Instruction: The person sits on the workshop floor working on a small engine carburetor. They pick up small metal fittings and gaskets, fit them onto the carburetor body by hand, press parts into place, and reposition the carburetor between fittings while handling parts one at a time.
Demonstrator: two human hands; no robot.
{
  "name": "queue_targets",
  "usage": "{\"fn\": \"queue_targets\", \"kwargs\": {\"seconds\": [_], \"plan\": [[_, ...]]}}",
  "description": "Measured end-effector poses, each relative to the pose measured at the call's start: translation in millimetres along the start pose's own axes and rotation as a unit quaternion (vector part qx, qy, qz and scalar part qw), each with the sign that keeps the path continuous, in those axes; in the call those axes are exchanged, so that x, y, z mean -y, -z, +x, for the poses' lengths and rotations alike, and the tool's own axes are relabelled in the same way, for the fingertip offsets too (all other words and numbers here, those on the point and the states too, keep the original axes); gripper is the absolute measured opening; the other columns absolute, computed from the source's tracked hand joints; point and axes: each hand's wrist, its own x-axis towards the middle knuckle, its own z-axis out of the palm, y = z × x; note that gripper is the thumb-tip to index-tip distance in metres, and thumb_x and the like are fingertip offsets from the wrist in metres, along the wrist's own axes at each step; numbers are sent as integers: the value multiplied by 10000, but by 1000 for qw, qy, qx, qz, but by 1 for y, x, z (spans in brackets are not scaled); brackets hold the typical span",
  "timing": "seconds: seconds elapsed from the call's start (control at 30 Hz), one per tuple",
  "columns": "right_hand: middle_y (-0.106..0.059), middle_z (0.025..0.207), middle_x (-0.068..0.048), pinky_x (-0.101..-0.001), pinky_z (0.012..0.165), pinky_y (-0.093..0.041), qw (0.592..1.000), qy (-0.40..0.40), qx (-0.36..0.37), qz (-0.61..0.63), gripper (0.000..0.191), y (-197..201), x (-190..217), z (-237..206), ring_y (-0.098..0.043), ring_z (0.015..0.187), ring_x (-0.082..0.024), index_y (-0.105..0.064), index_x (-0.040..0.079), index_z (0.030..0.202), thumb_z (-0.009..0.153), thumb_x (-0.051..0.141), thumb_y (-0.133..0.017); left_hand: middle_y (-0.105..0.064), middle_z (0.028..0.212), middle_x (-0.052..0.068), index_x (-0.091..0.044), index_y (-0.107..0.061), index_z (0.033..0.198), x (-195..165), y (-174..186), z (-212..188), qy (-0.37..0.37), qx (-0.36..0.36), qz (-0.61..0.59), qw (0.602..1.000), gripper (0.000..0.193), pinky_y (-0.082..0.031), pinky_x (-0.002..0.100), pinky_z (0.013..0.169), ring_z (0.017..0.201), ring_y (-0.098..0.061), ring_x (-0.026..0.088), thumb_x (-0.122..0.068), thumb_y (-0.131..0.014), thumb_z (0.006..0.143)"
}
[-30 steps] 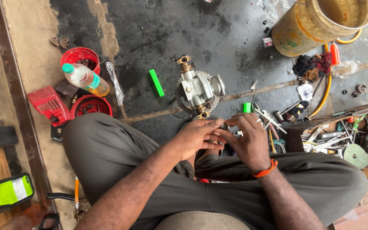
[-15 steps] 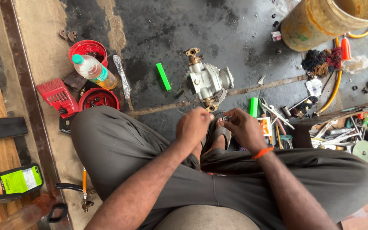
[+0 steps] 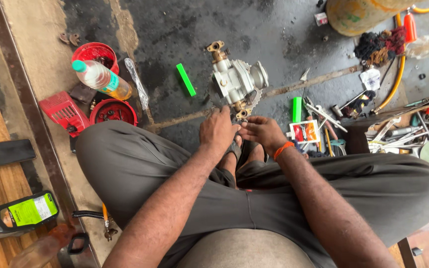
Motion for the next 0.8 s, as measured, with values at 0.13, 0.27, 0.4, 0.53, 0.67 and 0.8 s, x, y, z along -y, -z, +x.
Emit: {"fn": "queue_targets", "kwargs": {"seconds": [0.13,0.27,0.4,0.53,0.67,0.8], "plan": [[-737,1084,-147,-331,864,-624,1000,14,4,-12,320,0,3,-4,-740,946,-211,-587,-87,1240,972,72,-662,-699,1072,165,-43,-632,1109,-5,-6,-1,-37,-23,-8,999,437,-575,461,838,1036,-692,328,-265,-846,800],[-721,1047,-125,-314,847,-605,999,27,-5,-21,328,-2,4,-3,-720,931,-188,-538,-30,1233,963,84,-685,-689,1088,150,-22,-615,1172,-8,-7,4,-28,27,46,998,455,-601,399,796,995,-702,271,-282,-812,854],[-723,1061,-105,-315,874,-598,999,31,7,-41,349,2,5,-1,-722,967,-178,-505,-26,1248,959,86,-665,-697,1080,132,-30,-652,1115,-9,-10,4,-61,-10,72,995,390,-605,387,784,989,-705,265,-281,-800,856],[-705,1109,-77,-322,914,-591,997,28,61,-40,323,11,8,1,-716,1012,-171,-507,0,1256,963,85,-613,-703,1040,129,-30,-672,1042,-8,-14,4,-72,-21,71,995,336,-602,392,788,981,-707,269,-324,-761,907],[-703,1104,-79,-294,889,-567,987,71,45,-135,317,13,8,2,-704,1009,-152,-535,59,1294,983,84,-592,-699,1026,139,-23,-665,1040,-9,-16,4,-70,-8,75,995,320,-602,386,765,969,-705,262,-322,-721,944],[-727,1118,-91,-290,837,-555,979,104,64,-162,253,16,8,5,-698,1008,-145,-546,14,1239,1003,64,-620,-698,1014,143,-18,-658,1047,-8,-16,3,-70,2,81,994,308,-599,386,768,943,-705,259,-316,-688,975]]}}
